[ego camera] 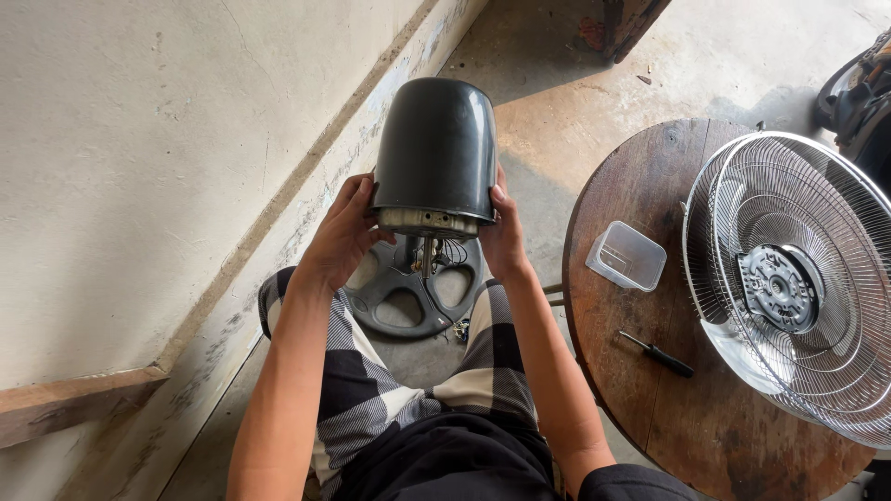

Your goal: The person uses a screwdriver to tighten a screw on the fan motor housing, then places the screwdriver on the table. They pick up the fan's rear cover and fit it onto the motor assembly.

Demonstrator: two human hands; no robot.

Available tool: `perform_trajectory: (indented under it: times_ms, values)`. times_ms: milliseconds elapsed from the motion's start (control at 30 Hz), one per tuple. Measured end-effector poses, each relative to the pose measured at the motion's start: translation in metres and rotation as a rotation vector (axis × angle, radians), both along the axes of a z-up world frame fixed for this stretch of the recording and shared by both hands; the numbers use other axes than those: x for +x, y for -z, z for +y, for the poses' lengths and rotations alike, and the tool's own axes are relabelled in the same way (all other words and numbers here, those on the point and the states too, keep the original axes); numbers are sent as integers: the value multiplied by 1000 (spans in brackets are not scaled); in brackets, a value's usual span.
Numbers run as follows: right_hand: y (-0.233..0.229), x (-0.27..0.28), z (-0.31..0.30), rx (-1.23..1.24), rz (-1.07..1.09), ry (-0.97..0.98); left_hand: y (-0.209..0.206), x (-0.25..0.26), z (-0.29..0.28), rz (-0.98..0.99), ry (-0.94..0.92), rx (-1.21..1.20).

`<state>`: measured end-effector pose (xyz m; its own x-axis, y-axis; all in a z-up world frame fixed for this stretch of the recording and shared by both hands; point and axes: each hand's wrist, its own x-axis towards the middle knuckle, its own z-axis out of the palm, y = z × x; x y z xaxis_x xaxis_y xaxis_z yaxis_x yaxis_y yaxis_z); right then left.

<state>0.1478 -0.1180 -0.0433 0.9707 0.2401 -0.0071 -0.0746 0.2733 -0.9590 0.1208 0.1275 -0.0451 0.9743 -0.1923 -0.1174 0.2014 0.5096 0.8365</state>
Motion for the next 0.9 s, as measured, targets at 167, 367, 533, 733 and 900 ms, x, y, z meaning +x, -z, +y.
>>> perform_trajectory:
  times_ms: [167,367,533,733,900]
  values:
    - [11,7,-6,53,-62,-25,-8,-3,-7,-53,10,2]
    - [27,26,-14,-20,36,-37,-7,-4,-4,-96,43,20]
    - [13,31,-9,-260,118,-3,13,-3,-6,-67,102,-141]
    - [-23,6,5,-327,19,-45,15,2,-1,-14,96,-89]
    - [-25,-13,11,-249,106,41,-10,13,-2,78,75,171]
